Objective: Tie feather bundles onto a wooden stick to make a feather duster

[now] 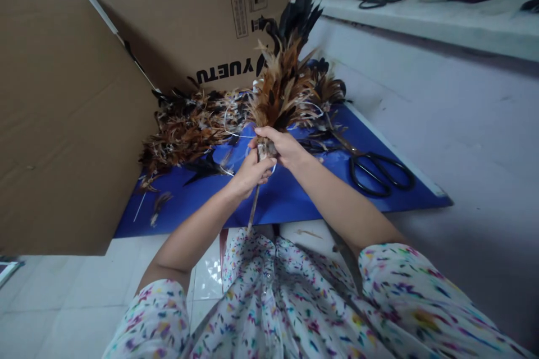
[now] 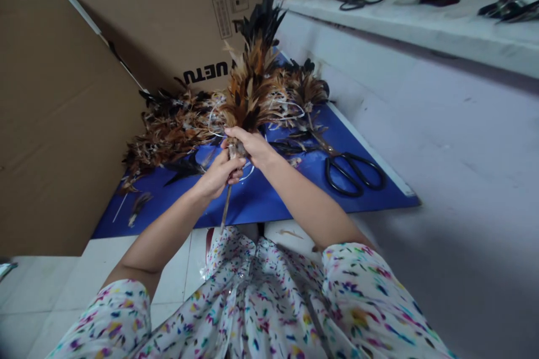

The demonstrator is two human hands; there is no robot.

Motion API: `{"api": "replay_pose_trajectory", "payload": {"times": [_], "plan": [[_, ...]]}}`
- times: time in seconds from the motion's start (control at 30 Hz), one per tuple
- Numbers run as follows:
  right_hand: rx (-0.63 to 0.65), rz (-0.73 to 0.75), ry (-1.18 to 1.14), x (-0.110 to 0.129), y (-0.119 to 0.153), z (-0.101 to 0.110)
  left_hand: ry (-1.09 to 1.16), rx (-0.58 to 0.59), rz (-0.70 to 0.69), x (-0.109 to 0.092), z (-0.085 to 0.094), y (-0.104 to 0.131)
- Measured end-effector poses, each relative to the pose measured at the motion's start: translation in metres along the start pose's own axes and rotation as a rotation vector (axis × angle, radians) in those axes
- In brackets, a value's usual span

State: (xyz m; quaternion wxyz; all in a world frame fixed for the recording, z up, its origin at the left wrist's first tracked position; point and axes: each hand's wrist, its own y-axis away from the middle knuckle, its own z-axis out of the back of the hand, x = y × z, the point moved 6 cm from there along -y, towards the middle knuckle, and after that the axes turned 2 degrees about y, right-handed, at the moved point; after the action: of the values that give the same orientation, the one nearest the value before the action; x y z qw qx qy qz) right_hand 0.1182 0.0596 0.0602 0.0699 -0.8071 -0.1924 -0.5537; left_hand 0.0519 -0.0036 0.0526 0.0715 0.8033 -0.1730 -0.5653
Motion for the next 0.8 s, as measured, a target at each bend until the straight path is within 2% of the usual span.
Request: {"api": "replay_pose_trajectory", "payload": {"times": [0.1, 0.23, 0.3, 0.43, 0.57, 0.8], "plan": [[0.063, -0.008, -0.030, -0.003, -0.001, 0.005, -0.053, 0.110, -0.060, -0.006, 0.004, -0.003], [0.071, -0.045, -0.058, -0.003, 0.001, 0.009, 0.043, 0.046, -0.013, -0.005, 0.022, -0.017], [0.083, -0.059, -0.086, -0.004, 0.001, 0.010, 0.116, 0.026, -0.003, -0.005, 0.026, -0.024], [0.175, -0.022, -0.105, -0.005, -0.001, 0.013, 0.183, 0.061, 0.077, -0.002, 0.019, -0.034], [0.250, -0.019, -0.010, -0.006, -0.002, 0.018, 0.149, 0.184, 0.162, 0.007, 0.009, -0.043], [0.327, -0.042, 0.086, -0.009, -0.001, 0.017, 0.184, 0.387, 0.153, 0.017, -0.005, -0.041]]}}
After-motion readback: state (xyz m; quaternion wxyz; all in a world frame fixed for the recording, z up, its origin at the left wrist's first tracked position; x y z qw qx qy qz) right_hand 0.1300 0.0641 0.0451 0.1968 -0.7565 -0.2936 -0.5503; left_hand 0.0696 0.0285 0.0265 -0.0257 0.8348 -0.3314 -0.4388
